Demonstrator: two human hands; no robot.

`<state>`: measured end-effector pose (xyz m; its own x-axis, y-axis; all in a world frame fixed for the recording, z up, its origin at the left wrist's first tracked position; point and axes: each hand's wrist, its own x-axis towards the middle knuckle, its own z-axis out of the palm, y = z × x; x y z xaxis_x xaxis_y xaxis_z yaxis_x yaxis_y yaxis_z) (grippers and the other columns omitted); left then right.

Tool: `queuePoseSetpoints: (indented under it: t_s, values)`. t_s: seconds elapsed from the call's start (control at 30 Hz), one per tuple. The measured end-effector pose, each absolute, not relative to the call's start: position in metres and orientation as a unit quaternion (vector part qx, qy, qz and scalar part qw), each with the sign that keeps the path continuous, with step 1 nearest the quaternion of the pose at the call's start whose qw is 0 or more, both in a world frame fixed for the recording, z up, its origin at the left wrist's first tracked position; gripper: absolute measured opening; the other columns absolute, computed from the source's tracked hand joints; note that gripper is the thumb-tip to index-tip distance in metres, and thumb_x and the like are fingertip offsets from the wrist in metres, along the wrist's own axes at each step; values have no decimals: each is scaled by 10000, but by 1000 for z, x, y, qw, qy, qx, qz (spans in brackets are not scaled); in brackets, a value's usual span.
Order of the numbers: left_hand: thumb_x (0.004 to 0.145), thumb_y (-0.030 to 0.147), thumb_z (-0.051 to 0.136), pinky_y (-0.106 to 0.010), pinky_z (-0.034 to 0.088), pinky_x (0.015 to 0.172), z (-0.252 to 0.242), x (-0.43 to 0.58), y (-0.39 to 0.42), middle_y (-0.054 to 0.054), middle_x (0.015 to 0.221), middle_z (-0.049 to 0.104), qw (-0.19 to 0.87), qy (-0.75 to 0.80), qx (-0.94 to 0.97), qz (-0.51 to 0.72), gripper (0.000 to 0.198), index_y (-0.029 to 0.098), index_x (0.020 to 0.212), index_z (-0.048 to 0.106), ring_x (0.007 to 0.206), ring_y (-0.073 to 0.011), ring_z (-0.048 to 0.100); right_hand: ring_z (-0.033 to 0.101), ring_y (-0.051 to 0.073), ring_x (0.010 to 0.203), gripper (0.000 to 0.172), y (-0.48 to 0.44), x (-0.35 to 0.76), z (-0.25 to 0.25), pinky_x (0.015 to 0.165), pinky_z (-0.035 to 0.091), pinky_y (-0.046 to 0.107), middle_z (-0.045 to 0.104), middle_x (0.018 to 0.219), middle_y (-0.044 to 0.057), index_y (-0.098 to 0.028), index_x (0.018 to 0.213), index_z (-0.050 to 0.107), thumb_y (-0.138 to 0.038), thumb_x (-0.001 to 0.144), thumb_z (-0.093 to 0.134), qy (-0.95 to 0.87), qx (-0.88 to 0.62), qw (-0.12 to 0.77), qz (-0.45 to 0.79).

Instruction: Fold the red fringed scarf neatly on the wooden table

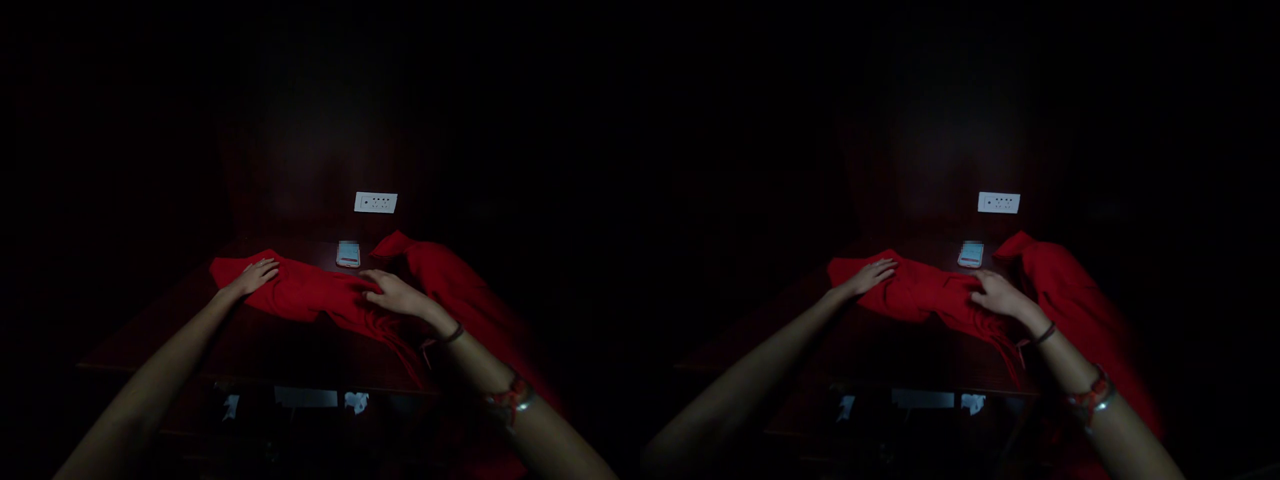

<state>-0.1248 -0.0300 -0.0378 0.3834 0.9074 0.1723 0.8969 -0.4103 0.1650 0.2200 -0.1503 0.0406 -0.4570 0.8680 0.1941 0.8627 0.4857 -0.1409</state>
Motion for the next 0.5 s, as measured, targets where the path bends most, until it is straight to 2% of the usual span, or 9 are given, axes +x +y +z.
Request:
queuePoseSetpoints:
  t_s: [0.1,0.2,0.27,0.37,0.5]
  values:
    - [800,485,178,-364,150,943,-44,-126,-28,-4,1294,264,51,533,838,103,503,252,1236,271,1186,-173,183,462,199,963,528,-132,188,29,786,354,269,476,1105,132,-95,1163,373,-330,700,468,-877,-473,49,66]
    - [799,486,178,-372,147,942,-46,-131,-25,2,1302,243,58,528,842,93,502,258,1240,259,1191,-173,169,527,186,833,411,-119,182,19,679,380,246,565,954,100,-132,1091,448,-196,686,463,-879,-476,3,35]
    - [794,499,173,-385,138,943,-43,-133,-25,3,1308,226,66,528,842,83,512,266,1243,247,1193,-180,159,536,169,793,313,-117,193,23,658,373,229,590,877,78,-149,993,512,-148,692,423,-884,-468,10,8]
    - [787,513,173,-395,121,945,-39,-134,-26,-2,1316,202,72,529,843,70,527,265,1247,239,1195,-188,151,535,147,758,219,-121,228,41,661,367,212,596,840,54,-160,875,546,-159,701,413,-891,-454,22,2]
    - [769,531,214,-408,111,946,-39,-133,-27,-10,1311,218,77,531,840,83,547,256,1238,265,1192,-197,158,546,145,696,204,-129,273,54,589,377,205,604,775,49,-165,838,557,-161,711,397,-851,-522,-61,16]
